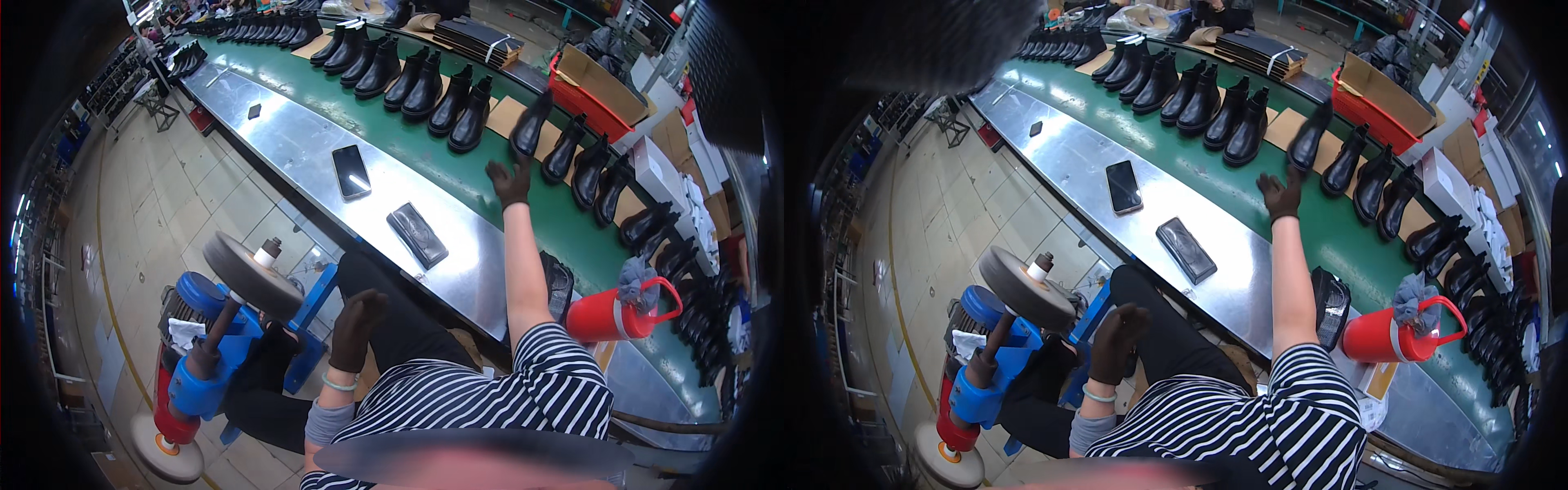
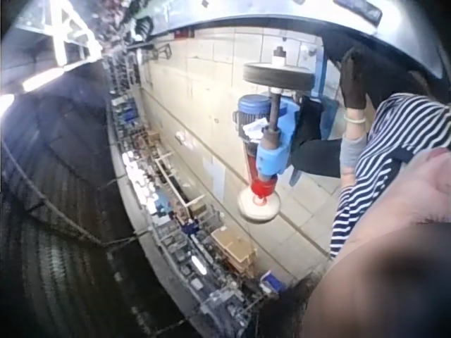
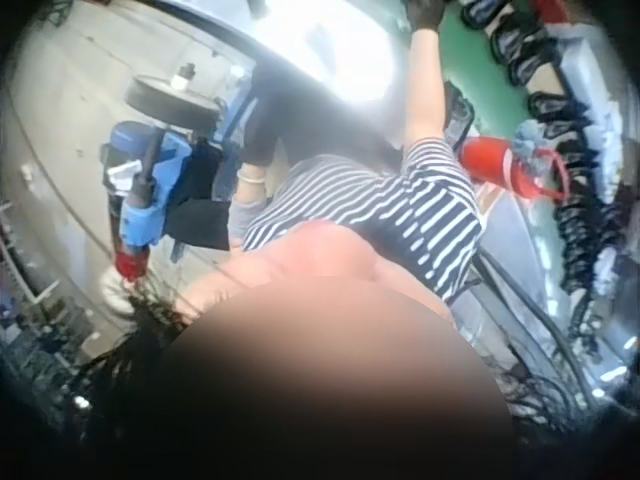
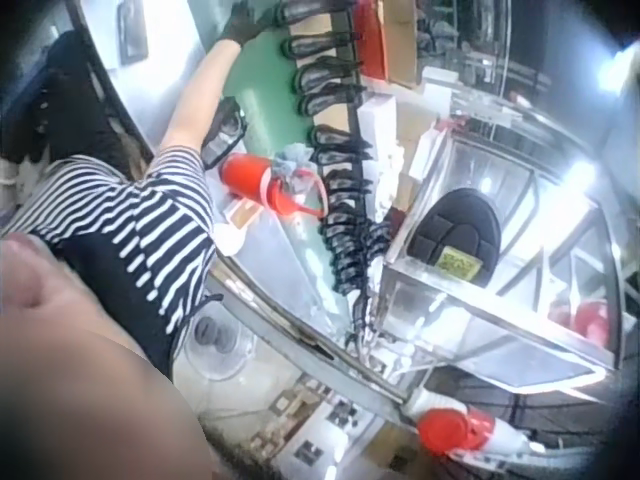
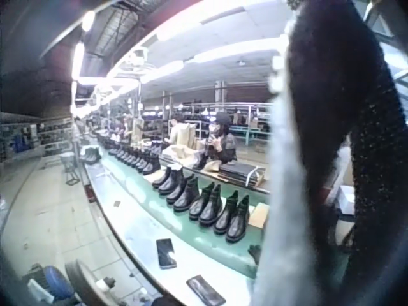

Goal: Polishing the edges of black boots using a rotary polishing machine.

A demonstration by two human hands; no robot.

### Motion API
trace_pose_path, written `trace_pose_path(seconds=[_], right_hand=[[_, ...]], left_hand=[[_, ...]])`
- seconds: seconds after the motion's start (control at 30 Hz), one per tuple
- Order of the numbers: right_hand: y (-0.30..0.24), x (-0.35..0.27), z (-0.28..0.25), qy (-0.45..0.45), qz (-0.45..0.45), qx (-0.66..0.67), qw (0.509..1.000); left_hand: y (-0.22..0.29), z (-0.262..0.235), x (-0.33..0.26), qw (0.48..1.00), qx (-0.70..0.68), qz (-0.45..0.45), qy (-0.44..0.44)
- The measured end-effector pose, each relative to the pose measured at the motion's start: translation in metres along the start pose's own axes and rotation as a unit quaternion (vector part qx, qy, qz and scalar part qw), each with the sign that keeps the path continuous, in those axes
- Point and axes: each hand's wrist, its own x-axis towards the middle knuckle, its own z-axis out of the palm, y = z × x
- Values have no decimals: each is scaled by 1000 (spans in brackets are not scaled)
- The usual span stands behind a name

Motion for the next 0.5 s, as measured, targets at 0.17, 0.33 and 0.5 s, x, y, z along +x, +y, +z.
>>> trace_pose_path(seconds=[0.17, 0.33, 0.5], right_hand=[[115, -79, -71, -136, -270, -723, 621], [169, -158, 9, -46, -198, -936, 288], [148, -88, 1, -43, -211, -906, 365]], left_hand=[[-26, -32, 0, 992, 94, -80, 17], [-38, -71, -12, 965, 259, -31, 0], [-37, -80, -18, 987, 119, -74, 76]])
